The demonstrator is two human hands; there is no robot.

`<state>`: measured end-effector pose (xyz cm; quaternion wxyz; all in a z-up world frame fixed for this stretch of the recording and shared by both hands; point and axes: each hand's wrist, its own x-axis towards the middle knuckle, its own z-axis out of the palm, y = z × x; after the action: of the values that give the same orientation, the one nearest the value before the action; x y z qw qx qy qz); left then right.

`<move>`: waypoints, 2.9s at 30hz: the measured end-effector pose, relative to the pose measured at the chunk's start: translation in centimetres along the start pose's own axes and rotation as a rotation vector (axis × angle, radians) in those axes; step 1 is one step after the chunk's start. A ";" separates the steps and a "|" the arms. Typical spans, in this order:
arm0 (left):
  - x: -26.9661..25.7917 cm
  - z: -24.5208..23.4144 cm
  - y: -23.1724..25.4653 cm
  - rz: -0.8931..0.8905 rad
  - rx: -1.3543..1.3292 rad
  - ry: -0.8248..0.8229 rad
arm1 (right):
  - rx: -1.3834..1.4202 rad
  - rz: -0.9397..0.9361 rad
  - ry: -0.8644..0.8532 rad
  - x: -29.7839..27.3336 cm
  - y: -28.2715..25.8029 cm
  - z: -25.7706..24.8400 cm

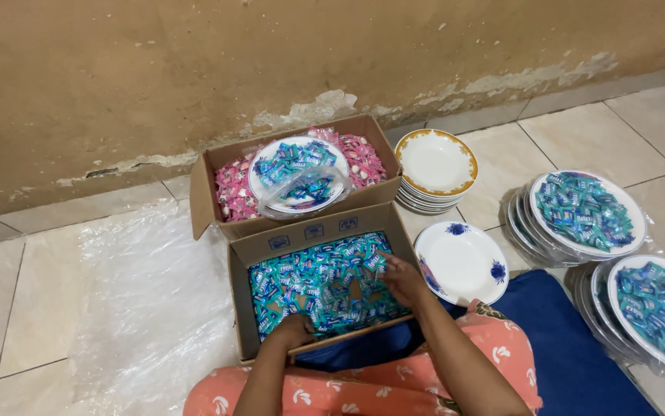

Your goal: Pack small packets and plates into a cardboard box while sitting on the floor.

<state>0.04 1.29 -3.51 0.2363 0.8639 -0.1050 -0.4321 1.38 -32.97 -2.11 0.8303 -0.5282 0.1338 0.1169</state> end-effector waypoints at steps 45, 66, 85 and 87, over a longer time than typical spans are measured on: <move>-1.2 -8.3 8.8 0.240 -1.841 0.418 | -0.063 -0.220 0.140 16.4 -5.9 14.5; -1.4 -12.1 13.9 0.304 -1.409 0.835 | -0.766 0.065 -0.187 8.0 1.8 5.0; 0.8 0.3 4.2 0.021 0.351 -0.011 | -1.170 0.264 -0.988 0.8 2.2 4.5; -1.5 -0.5 4.7 0.063 0.221 0.033 | -1.150 0.228 -0.927 -0.6 1.6 4.8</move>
<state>-0.36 -2.01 0.17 0.1551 0.8881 -0.1751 -0.3958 0.75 -27.97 -1.33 0.3770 -0.7587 -0.2582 0.4643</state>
